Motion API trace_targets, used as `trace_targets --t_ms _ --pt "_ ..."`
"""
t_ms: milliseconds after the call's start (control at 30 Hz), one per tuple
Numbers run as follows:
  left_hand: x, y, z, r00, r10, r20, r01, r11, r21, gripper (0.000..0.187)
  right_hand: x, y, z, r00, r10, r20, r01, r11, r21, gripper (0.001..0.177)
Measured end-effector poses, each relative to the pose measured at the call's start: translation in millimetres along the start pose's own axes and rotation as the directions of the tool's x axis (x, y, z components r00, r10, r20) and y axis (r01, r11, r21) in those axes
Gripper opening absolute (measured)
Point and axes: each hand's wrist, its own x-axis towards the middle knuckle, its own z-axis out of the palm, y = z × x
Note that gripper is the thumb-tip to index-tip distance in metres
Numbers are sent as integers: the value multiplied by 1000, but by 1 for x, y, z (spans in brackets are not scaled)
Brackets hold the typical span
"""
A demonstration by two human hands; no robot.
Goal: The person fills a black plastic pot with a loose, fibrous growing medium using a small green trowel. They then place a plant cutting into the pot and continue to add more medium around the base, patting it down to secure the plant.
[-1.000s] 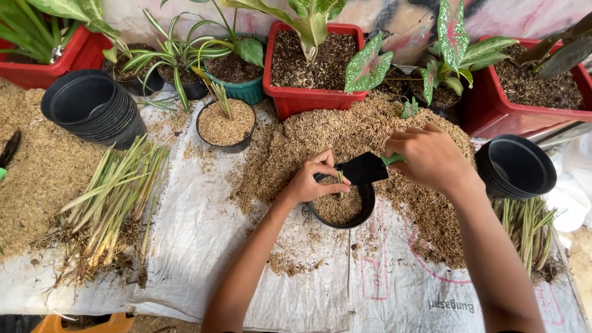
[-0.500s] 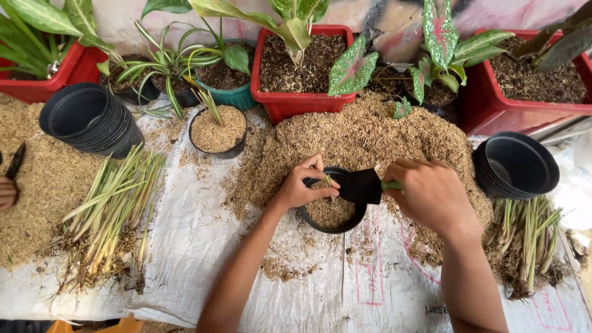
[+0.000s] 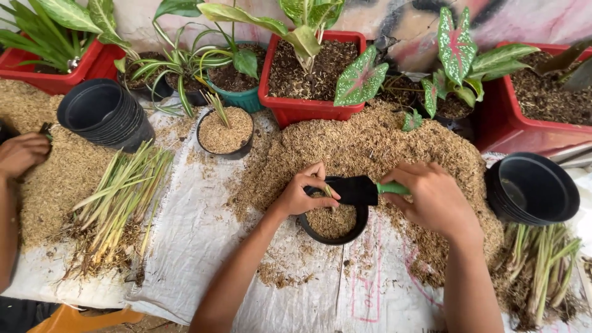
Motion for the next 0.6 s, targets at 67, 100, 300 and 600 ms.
trace_targets --t_ms 67,100,300,600 --pt "2 9 0 1000 -11 1 11 1000 7 12 2 -10 2 998 12 63 -9 999 -39 14" --pt "2 13 0 1000 -22 4 21 1000 6 12 3 -15 3 991 34 127 -23 996 -82 14" --pt "7 28 -2 1000 -22 11 22 1000 16 11 6 -3 70 955 176 238 -104 953 -285 40" --pt "5 19 -2 1000 -21 21 21 1000 -2 15 7 -37 13 846 375 379 -301 922 -242 48"
